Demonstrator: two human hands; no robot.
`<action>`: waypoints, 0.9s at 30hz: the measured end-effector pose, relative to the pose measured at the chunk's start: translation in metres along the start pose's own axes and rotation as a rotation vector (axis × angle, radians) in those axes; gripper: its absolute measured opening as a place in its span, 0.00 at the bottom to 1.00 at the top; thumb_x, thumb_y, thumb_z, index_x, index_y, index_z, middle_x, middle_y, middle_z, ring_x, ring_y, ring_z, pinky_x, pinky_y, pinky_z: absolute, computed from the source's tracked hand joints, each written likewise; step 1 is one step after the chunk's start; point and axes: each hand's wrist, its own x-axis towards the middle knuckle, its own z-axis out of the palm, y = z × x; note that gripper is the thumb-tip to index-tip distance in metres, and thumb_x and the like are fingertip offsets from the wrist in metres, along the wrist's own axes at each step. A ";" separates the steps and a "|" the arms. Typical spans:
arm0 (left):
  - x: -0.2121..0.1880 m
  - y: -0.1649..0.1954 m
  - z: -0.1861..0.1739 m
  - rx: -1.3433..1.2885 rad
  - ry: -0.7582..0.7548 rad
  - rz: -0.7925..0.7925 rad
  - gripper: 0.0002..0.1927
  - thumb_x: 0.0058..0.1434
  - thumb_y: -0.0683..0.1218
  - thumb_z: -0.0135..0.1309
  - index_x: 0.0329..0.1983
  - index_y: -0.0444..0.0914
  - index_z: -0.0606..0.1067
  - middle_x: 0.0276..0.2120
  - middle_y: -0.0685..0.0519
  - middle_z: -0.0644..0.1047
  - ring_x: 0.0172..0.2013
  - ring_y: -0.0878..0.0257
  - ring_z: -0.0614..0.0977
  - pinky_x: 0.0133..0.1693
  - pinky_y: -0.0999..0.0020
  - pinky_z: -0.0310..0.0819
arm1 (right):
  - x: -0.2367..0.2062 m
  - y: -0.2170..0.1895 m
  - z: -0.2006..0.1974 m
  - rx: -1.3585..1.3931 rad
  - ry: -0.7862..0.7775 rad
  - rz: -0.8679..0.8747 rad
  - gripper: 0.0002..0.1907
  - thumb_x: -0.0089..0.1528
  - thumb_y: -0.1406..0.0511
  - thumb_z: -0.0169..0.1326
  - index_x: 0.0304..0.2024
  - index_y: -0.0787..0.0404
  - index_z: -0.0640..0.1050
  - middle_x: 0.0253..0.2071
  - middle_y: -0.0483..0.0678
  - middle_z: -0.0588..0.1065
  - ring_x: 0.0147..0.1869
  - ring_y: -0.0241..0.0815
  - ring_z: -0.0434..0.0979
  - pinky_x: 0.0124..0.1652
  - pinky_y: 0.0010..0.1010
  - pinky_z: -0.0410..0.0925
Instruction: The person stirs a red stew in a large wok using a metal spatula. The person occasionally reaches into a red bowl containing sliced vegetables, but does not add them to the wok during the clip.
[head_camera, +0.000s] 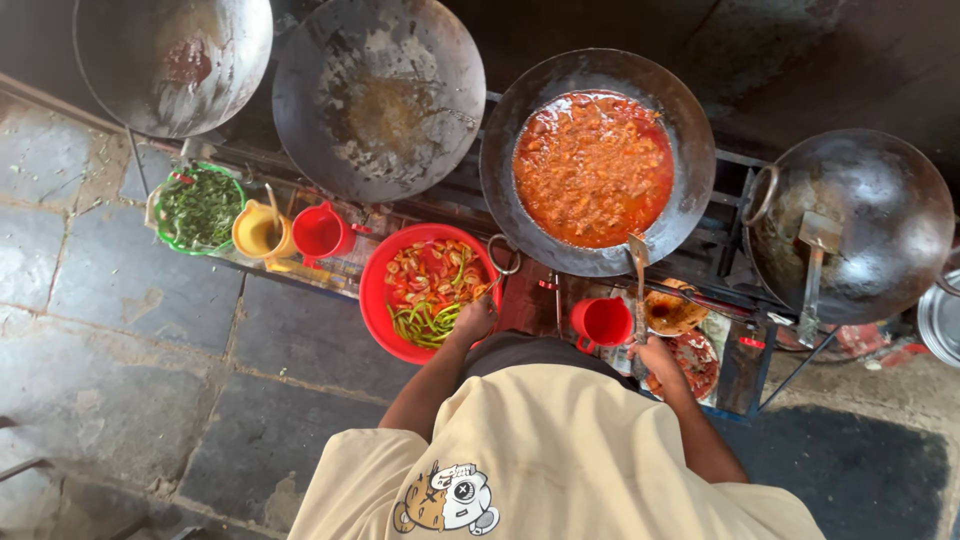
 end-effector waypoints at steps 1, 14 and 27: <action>-0.001 -0.001 -0.001 0.000 0.011 -0.011 0.16 0.63 0.52 0.49 0.48 0.40 0.76 0.40 0.35 0.81 0.44 0.38 0.82 0.47 0.45 0.76 | 0.001 0.000 0.000 -0.065 -0.002 -0.020 0.08 0.57 0.70 0.53 0.38 0.68 0.77 0.32 0.50 0.79 0.37 0.45 0.78 0.40 0.38 0.69; 0.004 0.000 -0.010 0.060 0.004 -0.013 0.17 0.66 0.54 0.46 0.51 0.41 0.76 0.39 0.34 0.81 0.44 0.37 0.82 0.48 0.44 0.76 | 0.005 0.002 0.003 -0.067 -0.036 -0.068 0.11 0.56 0.72 0.52 0.40 0.68 0.80 0.29 0.54 0.80 0.38 0.48 0.80 0.50 0.33 0.67; 0.002 0.002 0.000 0.025 -0.028 -0.007 0.15 0.61 0.51 0.52 0.48 0.42 0.76 0.41 0.37 0.81 0.45 0.40 0.82 0.48 0.47 0.76 | -0.015 -0.023 0.000 0.086 -0.063 0.062 0.06 0.64 0.73 0.49 0.43 0.66 0.74 0.31 0.50 0.77 0.34 0.43 0.78 0.38 0.39 0.73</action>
